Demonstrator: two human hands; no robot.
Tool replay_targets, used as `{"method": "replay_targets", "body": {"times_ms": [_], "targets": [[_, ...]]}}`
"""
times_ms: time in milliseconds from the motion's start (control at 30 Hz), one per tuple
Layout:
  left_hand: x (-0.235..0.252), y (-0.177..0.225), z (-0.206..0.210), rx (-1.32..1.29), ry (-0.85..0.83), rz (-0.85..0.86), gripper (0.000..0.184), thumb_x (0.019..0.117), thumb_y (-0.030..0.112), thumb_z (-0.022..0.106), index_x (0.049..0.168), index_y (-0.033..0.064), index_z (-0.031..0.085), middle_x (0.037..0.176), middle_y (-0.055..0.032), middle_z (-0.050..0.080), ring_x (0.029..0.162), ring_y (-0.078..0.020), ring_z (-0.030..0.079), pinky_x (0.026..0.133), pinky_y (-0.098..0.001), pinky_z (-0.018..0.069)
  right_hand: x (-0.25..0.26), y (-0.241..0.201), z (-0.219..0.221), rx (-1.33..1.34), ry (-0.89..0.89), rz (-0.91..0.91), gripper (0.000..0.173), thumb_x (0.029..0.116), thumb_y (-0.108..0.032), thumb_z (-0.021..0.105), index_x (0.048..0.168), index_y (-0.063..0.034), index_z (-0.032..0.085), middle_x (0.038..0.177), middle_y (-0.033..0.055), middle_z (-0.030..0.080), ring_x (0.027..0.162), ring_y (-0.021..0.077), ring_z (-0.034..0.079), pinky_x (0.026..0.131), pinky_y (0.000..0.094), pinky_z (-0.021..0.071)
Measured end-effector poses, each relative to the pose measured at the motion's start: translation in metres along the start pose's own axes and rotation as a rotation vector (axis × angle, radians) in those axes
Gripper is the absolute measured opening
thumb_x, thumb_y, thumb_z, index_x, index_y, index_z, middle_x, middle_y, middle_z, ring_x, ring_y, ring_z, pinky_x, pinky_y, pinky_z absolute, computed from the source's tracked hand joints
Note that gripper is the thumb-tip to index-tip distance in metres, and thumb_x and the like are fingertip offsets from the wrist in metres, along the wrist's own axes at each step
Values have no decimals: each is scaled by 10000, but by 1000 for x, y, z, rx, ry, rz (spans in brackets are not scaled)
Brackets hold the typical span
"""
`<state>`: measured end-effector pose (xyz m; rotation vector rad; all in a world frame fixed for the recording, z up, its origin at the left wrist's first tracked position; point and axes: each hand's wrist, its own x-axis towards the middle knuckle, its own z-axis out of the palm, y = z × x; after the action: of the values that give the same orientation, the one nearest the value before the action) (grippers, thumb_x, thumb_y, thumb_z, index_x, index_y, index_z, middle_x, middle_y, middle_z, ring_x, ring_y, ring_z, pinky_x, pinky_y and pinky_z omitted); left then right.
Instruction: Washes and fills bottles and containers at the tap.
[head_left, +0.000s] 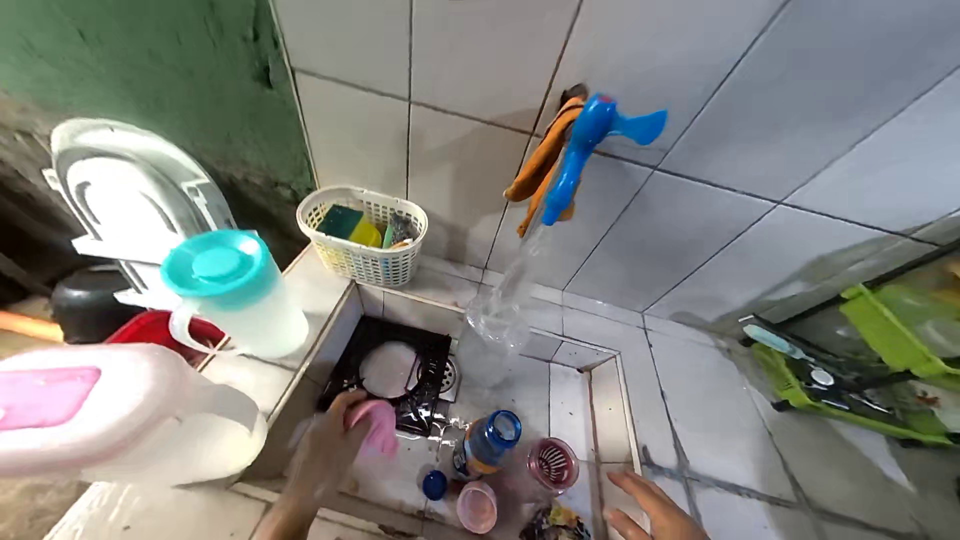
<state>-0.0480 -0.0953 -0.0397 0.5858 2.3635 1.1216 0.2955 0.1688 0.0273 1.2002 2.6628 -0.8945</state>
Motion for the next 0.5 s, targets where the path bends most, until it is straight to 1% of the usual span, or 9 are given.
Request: {"method": "replay_targets", "body": {"times_ms": [67, 100, 167, 200, 233, 300, 333, 433, 500], "targets": [[-21, -22, 7, -106, -19, -72, 523, 991, 159, 618, 1470, 9, 472, 1167, -252, 661, 1021, -352, 666, 913, -543, 537, -1, -3, 4, -32, -102, 63, 529, 986, -271, 678, 1433, -10, 571, 1494, 254, 515, 1394, 409, 497, 1152, 578, 394], [-28, -27, 11, -115, -1, -90, 532, 998, 155, 612, 1484, 8, 456, 1161, -265, 661, 1017, -361, 667, 917, -544, 534, 0, -4, 7, -41, -158, 106, 544, 990, -290, 677, 1454, -33, 557, 1507, 236, 507, 1403, 397, 487, 1159, 576, 384], [-36, -28, 16, -85, 51, -44, 505, 1007, 162, 605, 1469, -1, 481, 1145, -262, 671, 996, -355, 671, 912, -540, 530, 3, 2, 21, -19, -199, 151, 533, 1004, -318, 658, 1460, -61, 559, 1489, 214, 532, 1376, 387, 516, 1146, 577, 397], [-36, -29, 18, -74, 64, -14, 480, 1014, 166, 595, 1452, -4, 497, 1131, -252, 674, 982, -342, 670, 902, -531, 532, 4, 7, 32, 33, -182, 156, 500, 1021, -312, 633, 1448, -58, 572, 1448, 209, 572, 1333, 376, 557, 1131, 556, 419], [-35, -30, 20, -61, 69, 9, 459, 1018, 172, 589, 1434, -7, 513, 1120, -242, 678, 972, -331, 673, 895, -527, 536, 6, 14, 47, 134, -131, 148, 454, 1037, -282, 609, 1412, -26, 595, 1361, 221, 628, 1243, 362, 618, 1090, 522, 461], [-31, -31, 22, -35, 63, 34, 430, 1030, 186, 577, 1407, -17, 536, 1147, -241, 674, 1013, -332, 669, 926, -526, 528, 9, 31, 82, 382, 5, 149, 351, 1055, -207, 570, 1289, 43, 647, 1180, 223, 704, 1055, 317, 706, 981, 465, 550], [-30, -31, 22, -28, 59, 37, 417, 1036, 189, 570, 1396, -18, 546, 1170, -243, 669, 1043, -335, 665, 949, -526, 522, 10, 36, 93, 455, 49, 186, 338, 1064, -209, 552, 1259, 47, 657, 1131, 212, 719, 1000, 301, 722, 942, 459, 572], [-29, -32, 20, -68, 41, -10, 387, 1051, 199, 554, 1382, -1, 567, 1198, -229, 669, 1086, -318, 661, 975, -511, 513, 14, 37, 95, 578, 131, 296, 345, 1087, -243, 506, 1260, 18, 651, 1054, 176, 714, 877, 251, 707, 807, 430, 580], [-26, -36, 19, -126, 48, -27, 373, 1045, 186, 561, 1367, -2, 574, 1196, -221, 669, 1072, -295, 666, 958, -490, 526, 15, 38, 93, 640, 136, 347, 338, 1088, -244, 509, 1272, 9, 637, 1078, 173, 704, 882, 244, 705, 799, 420, 582]]}}
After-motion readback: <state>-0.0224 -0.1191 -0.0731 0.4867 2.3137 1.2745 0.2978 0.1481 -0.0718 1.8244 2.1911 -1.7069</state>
